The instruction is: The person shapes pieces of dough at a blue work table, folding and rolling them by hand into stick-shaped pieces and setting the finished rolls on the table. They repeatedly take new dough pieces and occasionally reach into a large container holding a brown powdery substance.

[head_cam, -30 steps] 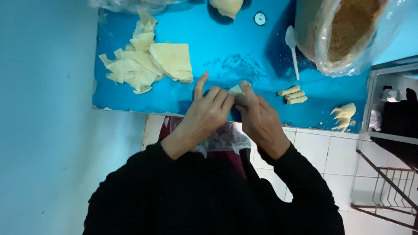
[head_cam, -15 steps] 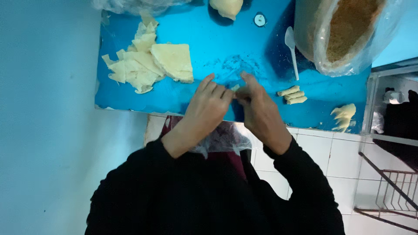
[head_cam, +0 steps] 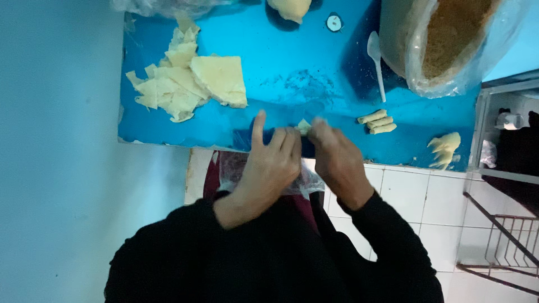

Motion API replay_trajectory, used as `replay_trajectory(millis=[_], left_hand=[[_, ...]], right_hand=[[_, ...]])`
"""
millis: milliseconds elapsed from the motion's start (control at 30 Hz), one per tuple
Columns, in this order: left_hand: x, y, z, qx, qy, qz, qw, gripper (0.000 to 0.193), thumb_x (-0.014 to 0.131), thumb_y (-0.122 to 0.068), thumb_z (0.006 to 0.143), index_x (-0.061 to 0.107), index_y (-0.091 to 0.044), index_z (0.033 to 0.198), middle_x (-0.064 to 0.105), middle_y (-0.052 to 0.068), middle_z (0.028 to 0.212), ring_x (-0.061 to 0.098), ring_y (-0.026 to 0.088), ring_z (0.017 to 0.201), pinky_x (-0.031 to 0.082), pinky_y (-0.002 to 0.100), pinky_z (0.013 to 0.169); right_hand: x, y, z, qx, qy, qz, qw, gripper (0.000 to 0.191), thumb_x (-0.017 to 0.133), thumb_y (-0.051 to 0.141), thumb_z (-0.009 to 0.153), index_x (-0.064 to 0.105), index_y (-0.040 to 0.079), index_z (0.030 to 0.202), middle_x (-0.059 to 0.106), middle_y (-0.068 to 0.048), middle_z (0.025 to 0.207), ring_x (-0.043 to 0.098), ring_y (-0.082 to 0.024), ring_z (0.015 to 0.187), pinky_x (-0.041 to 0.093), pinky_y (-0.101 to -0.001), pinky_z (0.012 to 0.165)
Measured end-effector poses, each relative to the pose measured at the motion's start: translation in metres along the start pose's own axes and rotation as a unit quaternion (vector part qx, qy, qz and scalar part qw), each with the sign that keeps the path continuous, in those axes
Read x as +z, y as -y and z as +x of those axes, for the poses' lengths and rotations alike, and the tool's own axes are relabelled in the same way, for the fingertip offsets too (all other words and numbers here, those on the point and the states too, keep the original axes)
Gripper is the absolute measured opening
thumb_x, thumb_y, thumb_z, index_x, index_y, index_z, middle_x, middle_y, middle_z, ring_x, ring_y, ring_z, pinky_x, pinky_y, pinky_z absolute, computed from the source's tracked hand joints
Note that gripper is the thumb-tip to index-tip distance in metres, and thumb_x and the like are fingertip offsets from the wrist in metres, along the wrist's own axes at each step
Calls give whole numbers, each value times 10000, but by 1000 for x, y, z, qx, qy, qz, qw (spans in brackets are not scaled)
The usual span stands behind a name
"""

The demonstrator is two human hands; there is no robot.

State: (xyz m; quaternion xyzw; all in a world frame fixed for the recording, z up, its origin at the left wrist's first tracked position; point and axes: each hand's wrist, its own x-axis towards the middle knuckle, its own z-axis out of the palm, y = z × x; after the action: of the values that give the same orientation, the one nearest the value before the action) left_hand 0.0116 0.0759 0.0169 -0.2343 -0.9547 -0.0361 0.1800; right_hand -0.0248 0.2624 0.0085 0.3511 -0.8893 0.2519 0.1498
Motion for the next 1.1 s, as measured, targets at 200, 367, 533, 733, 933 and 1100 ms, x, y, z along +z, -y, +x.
replay_trajectory(millis=[200, 367, 533, 733, 933, 1100], left_hand=[[0, -4, 15, -31, 59, 31, 997, 566, 588, -359, 982, 612, -3, 1420, 470, 188, 1568, 353, 325, 1509, 181, 716, 1188], [11, 12, 25, -119, 57, -20, 991, 797, 572, -521, 1011, 466, 14, 1592, 324, 188, 1684, 217, 346, 1586, 120, 785, 1141], [-10, 30, 6, -156, 3, 13, 988, 712, 632, -496, 1044, 515, -40, 1578, 409, 144, 1665, 285, 329, 1568, 85, 807, 1124], [-39, 64, -25, -206, -31, 27, 978, 409, 671, -288, 1092, 609, -51, 1419, 588, 93, 1450, 450, 300, 1470, 99, 769, 1178], [-16, 73, -28, -256, -69, 40, 963, 239, 664, -79, 1044, 645, -86, 1283, 632, 54, 1335, 540, 240, 1374, 113, 732, 1213], [-7, 83, -31, -255, -97, -9, 962, 263, 635, -13, 1034, 649, -66, 1291, 620, 67, 1346, 532, 256, 1373, 140, 748, 1193]], right_hand=[[-5, 28, -5, 32, 63, -125, 990, 635, 620, -97, 865, 415, -100, 1466, 579, -246, 1465, 575, -408, 1370, 433, -539, 1169], [3, 21, 15, 55, 76, -158, 983, 703, 614, -52, 860, 412, -33, 1533, 538, -203, 1557, 480, -397, 1457, 246, -633, 1207], [3, -2, 15, 61, -2, -151, 987, 602, 709, 71, 1021, 442, 64, 1561, 650, -52, 1311, 583, -246, 1179, 356, -500, 996], [-61, -46, 1, 105, -2, -222, 969, 552, 616, -59, 980, 484, 8, 1511, 661, -112, 1319, 592, -307, 1192, 366, -481, 1042], [-6, 15, 65, 18, -22, 18, 999, 543, 630, -73, 952, 475, 92, 1446, 628, -204, 1395, 588, -366, 1281, 459, -451, 1107], [66, 45, 137, 43, 23, 175, 983, 624, 697, -10, 977, 410, 51, 1527, 720, -162, 1127, 662, -359, 1088, 541, -442, 916]])
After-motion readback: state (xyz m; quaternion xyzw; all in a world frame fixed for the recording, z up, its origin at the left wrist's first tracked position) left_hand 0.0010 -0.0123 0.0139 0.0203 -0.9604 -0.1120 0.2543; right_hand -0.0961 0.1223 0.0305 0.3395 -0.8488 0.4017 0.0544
